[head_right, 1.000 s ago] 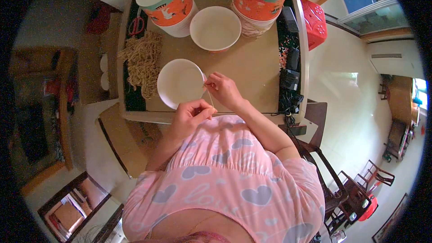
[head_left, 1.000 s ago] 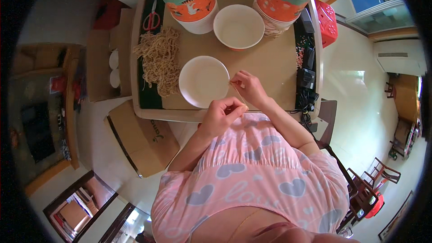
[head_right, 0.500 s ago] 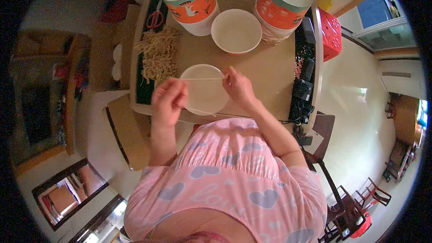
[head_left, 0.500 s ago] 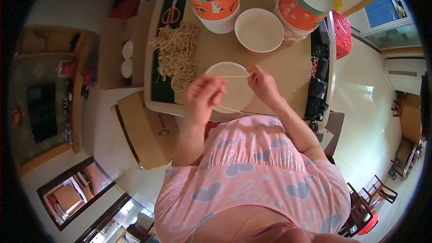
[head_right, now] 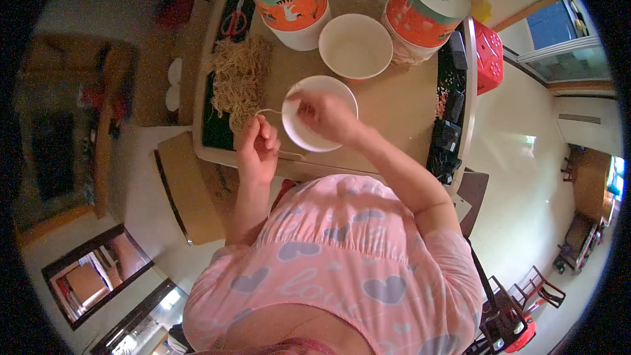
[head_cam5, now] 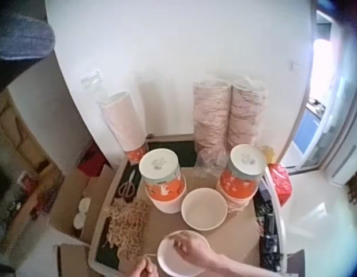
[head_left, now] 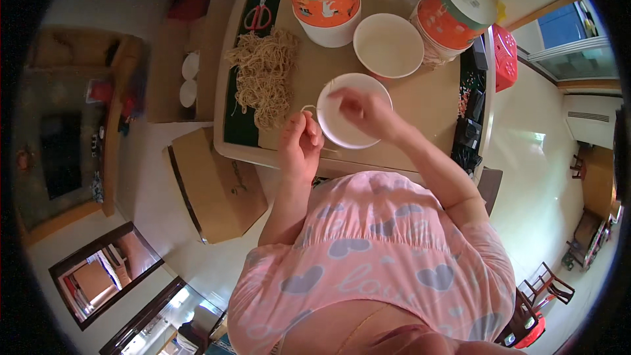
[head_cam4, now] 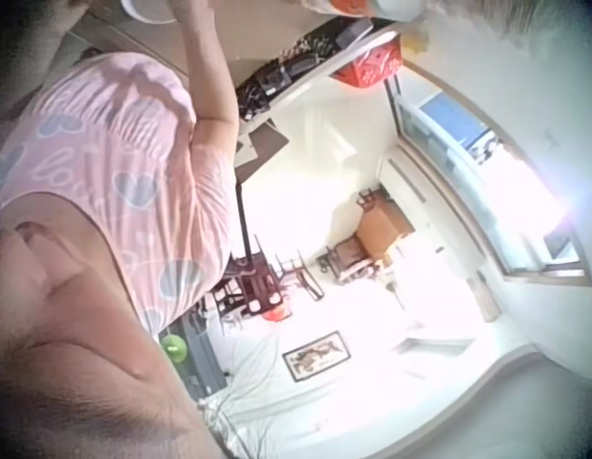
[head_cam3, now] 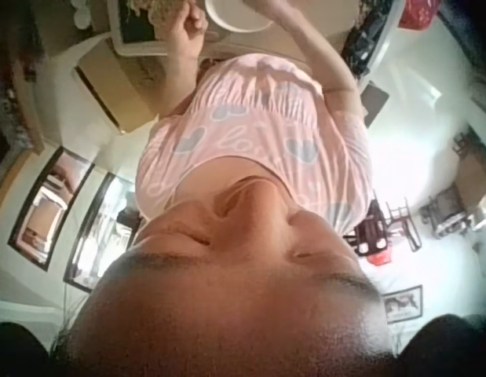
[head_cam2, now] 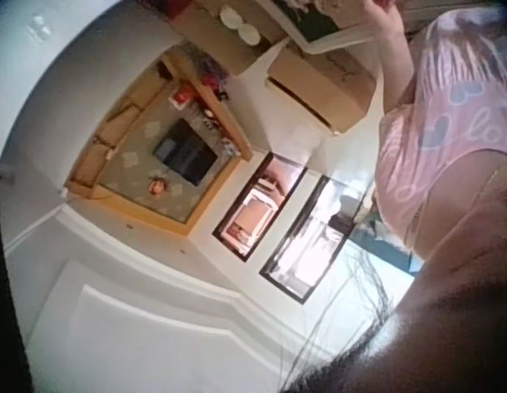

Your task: The person attaches cord handles to paper cups by threading strings through the holes in the cups and tying knots by hand.

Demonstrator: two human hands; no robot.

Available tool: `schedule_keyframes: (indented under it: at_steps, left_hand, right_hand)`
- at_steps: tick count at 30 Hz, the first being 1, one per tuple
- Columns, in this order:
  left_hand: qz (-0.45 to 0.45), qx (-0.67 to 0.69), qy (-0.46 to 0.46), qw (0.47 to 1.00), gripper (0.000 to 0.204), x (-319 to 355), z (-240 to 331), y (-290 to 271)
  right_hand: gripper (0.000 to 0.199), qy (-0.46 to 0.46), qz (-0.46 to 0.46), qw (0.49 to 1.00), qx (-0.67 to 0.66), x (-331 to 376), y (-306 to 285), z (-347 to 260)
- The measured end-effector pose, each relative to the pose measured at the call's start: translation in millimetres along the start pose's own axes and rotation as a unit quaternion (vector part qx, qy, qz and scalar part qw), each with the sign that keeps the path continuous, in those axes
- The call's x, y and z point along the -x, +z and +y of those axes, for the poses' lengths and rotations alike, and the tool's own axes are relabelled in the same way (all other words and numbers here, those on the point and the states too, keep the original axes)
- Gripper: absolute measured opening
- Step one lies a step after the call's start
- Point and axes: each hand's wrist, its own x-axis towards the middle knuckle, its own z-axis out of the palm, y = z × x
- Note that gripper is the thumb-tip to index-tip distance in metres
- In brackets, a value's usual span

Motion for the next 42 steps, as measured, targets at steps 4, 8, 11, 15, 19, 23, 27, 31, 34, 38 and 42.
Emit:
schedule_keyframes:
  at_steps: [4, 8, 11, 15, 19, 23, 27, 31, 34, 38, 42]
  left_hand:
    - [-0.011, 0.031, -0.004, 0.999, 0.016, -0.9, -9.5, 0.4]
    - [0.003, -0.085, -0.024, 0.996, 0.015, 10.8, -19.8, -29.1]
    - [0.037, -0.227, -0.108, 0.967, 0.014, 30.2, -30.3, -48.8]
    - [0.009, -0.287, -0.134, 0.949, 0.012, 42.7, -58.6, -57.8]
    - [-0.043, -0.474, -0.116, 0.872, 0.013, 41.1, -74.1, -77.3]
    - [-0.037, -0.586, -0.167, 0.792, 0.009, 31.8, -64.2, -58.3]
    - [-0.076, -0.642, 0.167, 0.745, 0.013, 1.5, -72.4, 4.8]
    - [-0.127, -0.747, 0.248, 0.603, 0.028, -34.1, -119.1, 19.8]
    - [-0.071, -0.753, 0.132, 0.64, 0.019, -42.3, -109.9, 9.0]
    - [-0.061, -0.661, 0.094, 0.742, 0.009, -45.0, -68.6, 1.6]
    - [-0.069, -0.62, 0.05, 0.78, 0.01, -42.9, -57.7, -0.1]
  right_hand:
    - [0.022, 0.079, -0.219, 0.961, -0.15, 46.8, 23.7, -16.8]
    - [0.017, 0.193, -0.112, 0.936, -0.273, 93.4, 24.3, 24.9]
    - [0.025, 0.266, 0.033, 0.891, -0.367, 122.9, 19.4, 57.2]
    - [0.025, 0.263, 0.214, 0.818, -0.464, 128.7, 23.1, 70.1]
    - [0.018, 0.212, 0.29, 0.698, -0.619, 112.5, 14.5, 72.8]
    - [0.011, 0.219, 0.284, 0.69, -0.629, 121.1, -1.5, 79.8]
    - [0.011, 0.194, 0.264, 0.818, -0.472, 124.9, -8.9, 71.9]
    - [0.016, 0.165, 0.246, 0.86, -0.416, 122.6, -15.2, 53.8]
    - [0.022, 0.109, 0.232, 0.911, -0.323, 119.8, -20.2, 50.0]
    - [0.008, 0.154, 0.166, 0.948, -0.224, 100.5, -16.2, 53.3]
    - [0.01, 0.086, 0.202, 0.95, -0.222, 65.0, 6.5, 59.9]
